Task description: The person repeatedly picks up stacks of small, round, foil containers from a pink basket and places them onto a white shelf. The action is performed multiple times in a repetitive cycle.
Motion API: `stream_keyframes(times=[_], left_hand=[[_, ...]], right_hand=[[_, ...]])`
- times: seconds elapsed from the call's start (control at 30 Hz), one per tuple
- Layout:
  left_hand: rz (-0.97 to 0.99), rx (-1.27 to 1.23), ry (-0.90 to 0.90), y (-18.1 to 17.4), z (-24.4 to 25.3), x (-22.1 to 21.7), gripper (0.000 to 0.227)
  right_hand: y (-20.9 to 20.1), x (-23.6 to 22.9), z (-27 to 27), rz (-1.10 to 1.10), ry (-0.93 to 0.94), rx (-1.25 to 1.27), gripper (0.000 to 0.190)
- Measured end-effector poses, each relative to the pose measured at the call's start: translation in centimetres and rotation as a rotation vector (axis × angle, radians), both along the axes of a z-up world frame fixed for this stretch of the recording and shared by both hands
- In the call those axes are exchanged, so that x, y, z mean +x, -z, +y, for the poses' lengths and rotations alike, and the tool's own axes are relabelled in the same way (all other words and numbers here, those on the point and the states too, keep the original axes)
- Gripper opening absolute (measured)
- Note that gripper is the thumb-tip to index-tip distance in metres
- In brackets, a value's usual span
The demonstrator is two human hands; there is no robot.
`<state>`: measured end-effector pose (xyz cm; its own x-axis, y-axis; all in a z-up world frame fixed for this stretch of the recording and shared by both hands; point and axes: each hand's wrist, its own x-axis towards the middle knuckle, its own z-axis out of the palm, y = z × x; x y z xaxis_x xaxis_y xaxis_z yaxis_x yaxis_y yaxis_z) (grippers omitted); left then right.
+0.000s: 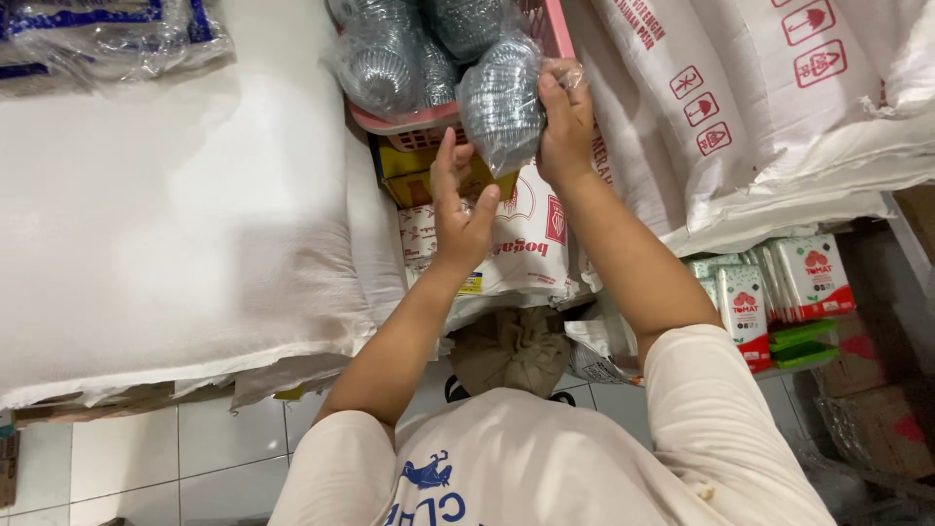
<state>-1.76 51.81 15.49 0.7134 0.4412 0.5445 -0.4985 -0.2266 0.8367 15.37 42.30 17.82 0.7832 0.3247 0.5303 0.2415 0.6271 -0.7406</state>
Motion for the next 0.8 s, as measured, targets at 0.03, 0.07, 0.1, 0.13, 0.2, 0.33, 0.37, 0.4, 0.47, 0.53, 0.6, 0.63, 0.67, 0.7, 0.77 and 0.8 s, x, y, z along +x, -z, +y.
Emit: stream_keyframes(times=[0.03,0.07,0.1,0.13,0.2,0.33,0.37,0.4,0.47,0.53,0.6,0.63,0.67,0.7,0.77,0.8], left_hand=[[0.028,-0.02,-0.007,0.6,0.1,-0.1,0.079],[0.004,-0.062,0.042,1.1,0.3,-0.3,0.08],[-0.021,-0.105,0.09,1.5,0.4,-0.4,0.082],[-0.043,-0.149,0.135,1.8,0.5,-0.6,0.084],[0.039,-0.063,0.213,2.7,0.6,-1.7,0.082],[0.153,-0.295,0.482,5.6,-1.1,-4.2,0.074],[0.162,-0.38,0.515,6.3,-1.7,-4.7,0.072],[0.174,-0.468,0.55,7.0,-2.4,-5.2,0.069],[0.182,-0.646,0.629,7.9,-3.8,-5.7,0.066],[0.168,-0.826,0.717,8.3,-5.5,-5.8,0.065],[0.204,-0.858,0.802,8.3,-6.8,-5.9,0.062],[0.222,-0.874,0.847,8.3,-7.4,-5.8,0.061],[0.235,-0.868,0.866,8.3,-7.9,-5.6,0.059],[0.248,-0.861,0.885,8.2,-8.3,-5.4,0.058],[0.293,-0.855,0.909,8.3,-9.1,-4.8,0.054],[0.331,-0.86,0.915,8.3,-9.7,-4.7,0.052]], right_hand=[[0.3,-0.8,-0.8,0.056,-0.013,-0.006,0.011],[0.6,-1.8,-1.6,0.114,-0.027,-0.012,0.011],[1.0,-2.9,-2.4,0.173,-0.041,-0.017,0.012],[1.3,-4.3,-3.4,0.232,-0.062,-0.053,0.013],[2.3,-7.3,-5.6,0.352,-0.101,-0.127,0.014],[4.8,-12.2,-9.4,0.391,-0.15,-0.198,0.016],[5.3,-12.9,-10.5,0.378,-0.17,-0.253,0.019],[5.5,-13.5,-11.4,0.368,-0.188,-0.309,0.023],[5.9,-14.2,-12.7,0.58,-0.167,-0.302,0.019],[6.1,-14.9,-13.8,0.687,-0.169,-0.262,0.019],[6.8,-15.4,-15.1,0.679,-0.189,-0.194,0.018],[7.6,-15.8,-15.6,0.691,-0.129,-0.158,0.016],[8.7,-16.2,-15.8,0.7,-0.07,-0.12,0.015],[9.9,-16.6,-16.3,0.708,-0.011,-0.083,0.015],[12.2,-17.2,-17.9,0.56,0.15,-0.096,0.02],[13.3,-17.3,-18.8,0.488,0.233,-0.104,0.023]])
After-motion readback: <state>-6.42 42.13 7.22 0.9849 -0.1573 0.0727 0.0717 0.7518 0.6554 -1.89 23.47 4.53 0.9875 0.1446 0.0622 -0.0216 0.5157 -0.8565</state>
